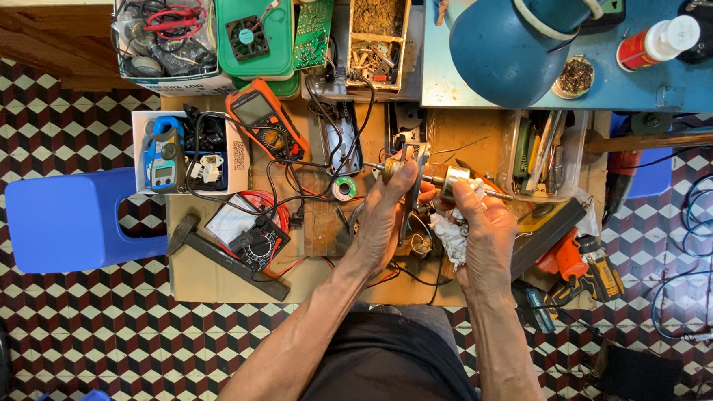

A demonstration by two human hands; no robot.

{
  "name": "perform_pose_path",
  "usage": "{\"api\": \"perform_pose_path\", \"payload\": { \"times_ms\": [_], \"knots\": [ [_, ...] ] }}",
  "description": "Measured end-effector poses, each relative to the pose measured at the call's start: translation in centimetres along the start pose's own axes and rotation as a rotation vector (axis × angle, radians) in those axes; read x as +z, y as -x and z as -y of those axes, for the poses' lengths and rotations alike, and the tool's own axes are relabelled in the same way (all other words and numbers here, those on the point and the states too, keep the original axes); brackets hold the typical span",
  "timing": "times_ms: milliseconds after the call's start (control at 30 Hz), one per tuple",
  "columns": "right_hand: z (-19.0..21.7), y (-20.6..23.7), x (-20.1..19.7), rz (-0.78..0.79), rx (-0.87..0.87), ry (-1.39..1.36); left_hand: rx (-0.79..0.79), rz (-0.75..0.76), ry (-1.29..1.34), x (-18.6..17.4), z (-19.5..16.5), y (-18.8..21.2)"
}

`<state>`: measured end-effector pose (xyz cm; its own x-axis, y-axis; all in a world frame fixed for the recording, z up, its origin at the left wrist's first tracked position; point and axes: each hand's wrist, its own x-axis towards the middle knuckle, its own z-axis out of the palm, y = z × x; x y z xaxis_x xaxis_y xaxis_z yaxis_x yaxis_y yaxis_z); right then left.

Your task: The person disassembles a small motor or pump, removes the rotor, and wipes it with a cloth. They use a power drill to remove screws, separate the housing, and clean the internal components on a cluttered workbench.

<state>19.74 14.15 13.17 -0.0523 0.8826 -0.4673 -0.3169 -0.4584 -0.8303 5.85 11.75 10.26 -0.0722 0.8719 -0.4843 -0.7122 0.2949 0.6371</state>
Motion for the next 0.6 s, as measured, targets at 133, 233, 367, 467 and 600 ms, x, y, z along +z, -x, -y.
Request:
{"api": "perform_pose_path", "payload": {
  "times_ms": [133, 233, 367, 467, 600],
  "knots": [
    [-0.36, -0.02, -0.11, 0.005, -0.003, -0.011, 0.037, 0.015, -0.008, 0.18, -0.21, 0.05],
    [-0.59, -0.22, -0.19, 0.011, 0.0, -0.028, 0.036, 0.013, -0.019, 0.27, -0.44, 0.0],
    [-0.79, -0.27, -0.24, 0.015, -0.023, -0.025, -0.007, 0.026, -0.019, 0.21, -0.72, 0.27],
    [-0.65, -0.08, -0.19, 0.03, -0.031, -0.023, -0.035, 0.028, -0.027, 0.26, -0.71, 0.35],
    [-0.21, 0.19, 0.03, 0.054, -0.02, -0.002, 0.01, 0.038, -0.077, 0.15, -0.53, 0.27]
  ]
}}
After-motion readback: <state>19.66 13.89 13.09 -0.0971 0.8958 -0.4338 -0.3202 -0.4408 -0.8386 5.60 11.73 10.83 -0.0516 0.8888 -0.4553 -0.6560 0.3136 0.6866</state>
